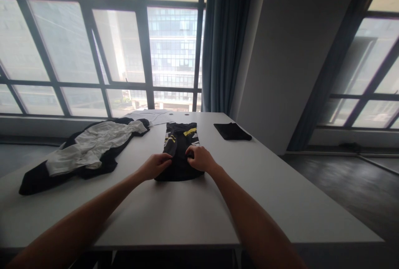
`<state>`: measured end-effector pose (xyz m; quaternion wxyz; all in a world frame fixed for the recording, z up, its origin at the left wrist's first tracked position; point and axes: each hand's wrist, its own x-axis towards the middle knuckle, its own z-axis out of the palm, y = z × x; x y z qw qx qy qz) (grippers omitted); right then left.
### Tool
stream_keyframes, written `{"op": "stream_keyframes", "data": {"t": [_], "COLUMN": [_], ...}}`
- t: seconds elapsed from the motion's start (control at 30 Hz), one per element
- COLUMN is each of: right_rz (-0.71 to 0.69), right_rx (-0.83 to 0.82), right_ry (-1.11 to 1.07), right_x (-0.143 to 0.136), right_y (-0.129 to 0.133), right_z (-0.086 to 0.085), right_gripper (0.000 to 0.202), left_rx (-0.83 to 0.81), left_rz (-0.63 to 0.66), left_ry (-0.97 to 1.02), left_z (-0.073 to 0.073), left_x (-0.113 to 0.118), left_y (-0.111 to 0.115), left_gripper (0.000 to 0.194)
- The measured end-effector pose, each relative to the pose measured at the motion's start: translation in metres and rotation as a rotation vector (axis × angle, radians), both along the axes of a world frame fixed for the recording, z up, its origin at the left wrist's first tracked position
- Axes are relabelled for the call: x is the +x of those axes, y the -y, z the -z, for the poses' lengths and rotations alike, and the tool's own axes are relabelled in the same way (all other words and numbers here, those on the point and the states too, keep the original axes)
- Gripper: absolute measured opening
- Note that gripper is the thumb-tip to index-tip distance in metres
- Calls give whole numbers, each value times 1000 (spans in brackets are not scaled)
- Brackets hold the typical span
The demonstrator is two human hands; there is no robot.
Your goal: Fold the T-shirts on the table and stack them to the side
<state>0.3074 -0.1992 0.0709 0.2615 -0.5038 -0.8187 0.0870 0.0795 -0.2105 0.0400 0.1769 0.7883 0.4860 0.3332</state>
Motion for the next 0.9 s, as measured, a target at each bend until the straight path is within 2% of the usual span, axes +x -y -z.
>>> {"op": "stream_keyframes", "data": {"t": [0.07,0.13,0.2,0.27,0.33,0.4,0.47,0.57,0.63,0.73,0.83,0.9], "right_rz": [114,135,16,-161,-240,-190,-116,-85,-99,-98,-108,-137], "right_rx": [119,148,35,-163,-269,-225,-105,-28,-115,-277,-328,-291], "right_ry": [-103,-145,-79,31,84,78,72,108,166,255,296,281], "right_x": [0,0,1,3,7,12,15,18,18,20,25,27], "right_y": [-1,-1,-1,-1,-3,-8,-13,-23,-28,-33,-31,-28], "right_z": [-1,-2,0,2,5,8,13,26,35,42,38,33], "right_gripper": [23,24,25,27,32,35,33,40,51,65,76,78], "left_rx": [41,65,44,2,-7,39,88,28,-98,-237,-262,-224], "left_rz": [-49,-88,-38,71,152,176,161,140,129,122,151,160], "left_ry": [55,88,36,-86,-199,-259,-299,-432,-531,-606,-631,-579], "left_z": [1,0,-1,-1,-1,1,5,14,19,22,15,8], "left_x": [4,6,7,6,0,-8,-16,-25,-26,-25,-25,-26], "left_y": [1,3,5,6,4,-1,-8,-16,-17,-10,-4,-5], "left_gripper": [38,41,40,36,34,36,42,65,77,83,85,74]}}
